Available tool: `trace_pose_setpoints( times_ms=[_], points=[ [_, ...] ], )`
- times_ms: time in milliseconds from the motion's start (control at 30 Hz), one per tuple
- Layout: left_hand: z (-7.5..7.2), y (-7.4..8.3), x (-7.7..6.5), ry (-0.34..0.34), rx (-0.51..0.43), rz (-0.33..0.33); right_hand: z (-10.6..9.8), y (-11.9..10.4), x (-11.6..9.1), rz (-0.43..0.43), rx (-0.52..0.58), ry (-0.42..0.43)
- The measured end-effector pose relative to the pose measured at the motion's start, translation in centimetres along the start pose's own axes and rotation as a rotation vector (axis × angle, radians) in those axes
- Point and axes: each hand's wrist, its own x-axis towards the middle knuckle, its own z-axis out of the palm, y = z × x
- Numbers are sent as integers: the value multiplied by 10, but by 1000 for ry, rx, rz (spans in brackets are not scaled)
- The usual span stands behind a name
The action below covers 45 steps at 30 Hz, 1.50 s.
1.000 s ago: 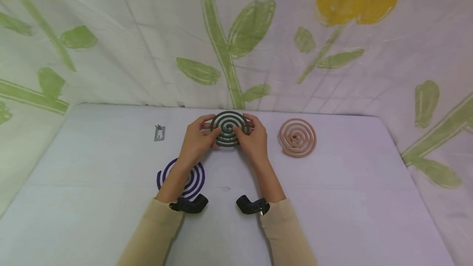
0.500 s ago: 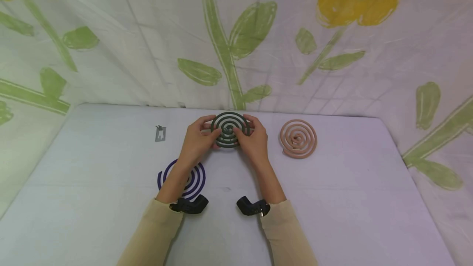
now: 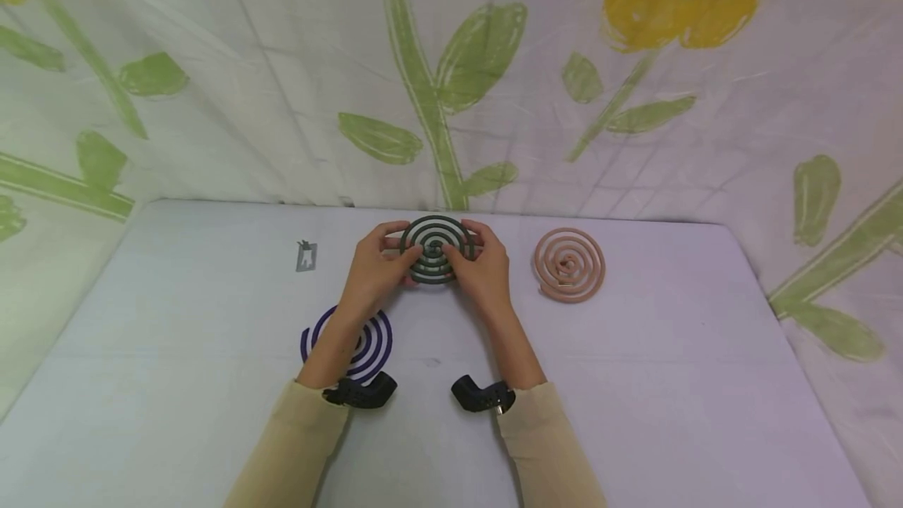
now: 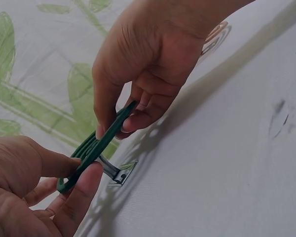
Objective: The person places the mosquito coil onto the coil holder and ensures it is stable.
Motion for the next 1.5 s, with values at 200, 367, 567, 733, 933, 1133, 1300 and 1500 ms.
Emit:
trace_pose_setpoints(
  times_ms=[200,367,567,733,933,1133,1300,1500],
  points=[
    [1,-1,1,9,8,-8,0,-1,0,-2,-6,6],
    [1,-2,1,14,7,5,1,0,0,-1,1,5],
    [2,-2,1,24,-2,9,1,1,0,-14,-8,10],
    [2,-3,2,32,0,2,2,-1,0,-19,-1,10],
    [3,-2,2,34,-5,0,3,-1,-1,-31,-16,14],
    [1,-1,1,38,11,10,4,-3,0,-50,-42,14],
    [0,-2,1,44,13,10,5,-3,0,-61,-47,19],
    [2,-2,1,38,9,13,4,-2,-2,-53,-56,33]
  ],
)
